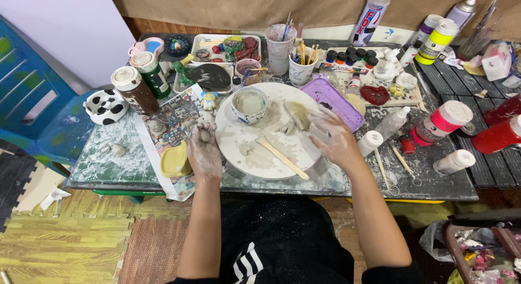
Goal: The person kneads and shapes a lump of gray clay on a white plate using their hands and a wooden stick. They repeatedly mix the clay with a liquid from a small container and continue to mold it into a small rounded form.
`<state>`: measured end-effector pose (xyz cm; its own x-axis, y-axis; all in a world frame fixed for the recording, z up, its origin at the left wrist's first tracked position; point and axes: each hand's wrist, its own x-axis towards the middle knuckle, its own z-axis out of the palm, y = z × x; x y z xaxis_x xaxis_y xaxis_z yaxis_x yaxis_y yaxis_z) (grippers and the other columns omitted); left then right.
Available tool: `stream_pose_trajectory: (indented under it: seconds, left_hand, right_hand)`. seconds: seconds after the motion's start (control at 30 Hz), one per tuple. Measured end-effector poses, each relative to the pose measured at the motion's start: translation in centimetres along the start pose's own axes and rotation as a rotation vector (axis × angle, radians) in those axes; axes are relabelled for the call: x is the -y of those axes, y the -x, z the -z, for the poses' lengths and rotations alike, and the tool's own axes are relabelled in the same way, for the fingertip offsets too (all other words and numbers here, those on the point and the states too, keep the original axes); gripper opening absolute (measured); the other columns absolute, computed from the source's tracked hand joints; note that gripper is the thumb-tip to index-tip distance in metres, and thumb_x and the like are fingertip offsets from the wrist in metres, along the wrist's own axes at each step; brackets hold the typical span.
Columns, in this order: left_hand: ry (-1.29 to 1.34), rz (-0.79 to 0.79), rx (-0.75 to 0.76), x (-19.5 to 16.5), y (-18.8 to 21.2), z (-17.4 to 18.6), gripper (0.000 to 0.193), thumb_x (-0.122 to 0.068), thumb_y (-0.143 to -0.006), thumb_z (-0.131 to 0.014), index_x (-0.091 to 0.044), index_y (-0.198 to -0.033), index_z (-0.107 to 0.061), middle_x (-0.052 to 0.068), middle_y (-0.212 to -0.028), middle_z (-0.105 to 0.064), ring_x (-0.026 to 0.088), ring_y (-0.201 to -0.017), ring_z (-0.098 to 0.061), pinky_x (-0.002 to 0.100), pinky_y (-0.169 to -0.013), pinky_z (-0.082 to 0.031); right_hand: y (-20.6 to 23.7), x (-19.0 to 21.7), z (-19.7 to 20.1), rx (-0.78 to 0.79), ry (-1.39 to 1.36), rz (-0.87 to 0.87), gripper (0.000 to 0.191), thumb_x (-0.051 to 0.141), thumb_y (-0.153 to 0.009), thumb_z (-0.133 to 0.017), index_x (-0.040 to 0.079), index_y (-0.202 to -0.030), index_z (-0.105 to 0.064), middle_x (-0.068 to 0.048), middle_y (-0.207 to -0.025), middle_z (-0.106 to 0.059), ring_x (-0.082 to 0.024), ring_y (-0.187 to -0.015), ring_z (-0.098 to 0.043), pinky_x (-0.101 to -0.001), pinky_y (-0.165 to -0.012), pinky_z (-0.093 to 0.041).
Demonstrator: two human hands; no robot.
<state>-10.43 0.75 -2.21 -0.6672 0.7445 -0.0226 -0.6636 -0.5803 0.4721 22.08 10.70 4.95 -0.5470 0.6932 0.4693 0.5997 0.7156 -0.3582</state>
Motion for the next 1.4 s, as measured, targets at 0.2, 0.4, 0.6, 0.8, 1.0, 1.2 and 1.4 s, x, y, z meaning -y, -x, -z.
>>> stream_pose_trajectory:
  seconds: [0.2, 0.4, 0.6, 0.8, 1.0, 1.2, 1.4]
  left_hand:
    - [-0.003, -0.009, 0.008, -0.7, 2.9, 0.3, 0.017, -0.016, -0.107, -0.052, 0.0, -0.108, -0.057, 0.009, -0.106, -0.061, 0.021, -0.103, -0.061, 0.037, -0.11, -0.049]
    - [0.021, 0.026, -0.019, -0.1, 2.9, 0.5, 0.016, -0.015, -0.105, -0.054, 0.0, -0.108, -0.059, 0.009, -0.105, -0.063, 0.02, -0.102, -0.061, 0.036, -0.106, -0.049]
    - [0.063, -0.03, 0.014, 1.3, 2.7, 1.0, 0.012, -0.012, -0.104, -0.055, 0.0, -0.108, -0.058, 0.008, -0.106, -0.062, 0.02, -0.104, -0.062, 0.037, -0.107, -0.049]
    - [0.063, -0.029, 0.033, 1.3, 2.8, 1.1, 0.014, -0.012, -0.105, -0.053, 0.0, -0.109, -0.059, 0.009, -0.106, -0.062, 0.021, -0.104, -0.061, 0.036, -0.105, -0.048]
    - [0.062, -0.006, 0.023, 1.1, 3.0, 0.8, 0.015, -0.014, -0.106, -0.053, 0.0, -0.109, -0.059, 0.009, -0.106, -0.062, 0.02, -0.104, -0.06, 0.036, -0.105, -0.048]
    - [0.063, 0.017, -0.011, 0.9, 3.1, 0.6, 0.015, -0.015, -0.106, -0.053, -0.001, -0.108, -0.058, 0.008, -0.104, -0.062, 0.019, -0.102, -0.062, 0.036, -0.104, -0.049]
    - [0.075, -0.02, 0.005, 1.3, 2.9, 0.9, 0.014, -0.014, -0.107, -0.054, 0.0, -0.108, -0.058, 0.008, -0.105, -0.062, 0.019, -0.101, -0.062, 0.034, -0.102, -0.05]
  right_hand:
    - [-1.3, 0.2, -1.9, 0.015, 0.089, -0.112, 0.036, 0.027, -0.082, -0.078, 0.015, -0.115, -0.077, -0.005, -0.125, -0.073, -0.026, -0.126, -0.059, -0.0483, -0.116, -0.034]
    - [0.7, -0.1, -0.3, -0.26, -0.199, -0.477, 0.019, 0.021, -0.093, -0.069, 0.01, -0.107, -0.075, -0.012, -0.105, -0.077, -0.022, -0.089, -0.076, -0.0361, -0.076, -0.063]
    - [2.2, 3.3, -0.5, 0.016, -0.145, -0.556, 0.019, 0.02, -0.097, -0.062, 0.006, -0.108, -0.064, -0.016, -0.094, -0.073, -0.028, -0.081, -0.071, -0.0419, -0.066, -0.063]
    - [0.8, 7.8, -2.2, -0.051, -0.204, -0.386, 0.014, 0.016, -0.099, -0.058, 0.002, -0.103, -0.056, -0.02, -0.081, -0.072, -0.028, -0.071, -0.07, -0.0434, -0.068, -0.056]
    - [-0.6, 8.4, -3.7, -0.067, -0.507, -0.423, 0.015, 0.016, -0.1, -0.058, 0.003, -0.104, -0.054, -0.017, -0.09, -0.074, -0.022, -0.076, -0.072, -0.0377, -0.07, -0.058]
    - [1.7, 2.6, -1.6, -0.377, -0.533, -0.283, 0.01, 0.016, -0.104, -0.06, 0.006, -0.107, -0.06, -0.01, -0.108, -0.066, -0.02, -0.099, -0.067, -0.0342, -0.089, -0.058]
    - [8.0, -0.6, 1.7, -0.752, -0.831, -0.536, 0.008, 0.017, -0.106, -0.064, 0.009, -0.108, -0.06, -0.009, -0.099, -0.063, -0.02, -0.082, -0.051, -0.03, -0.072, -0.041]
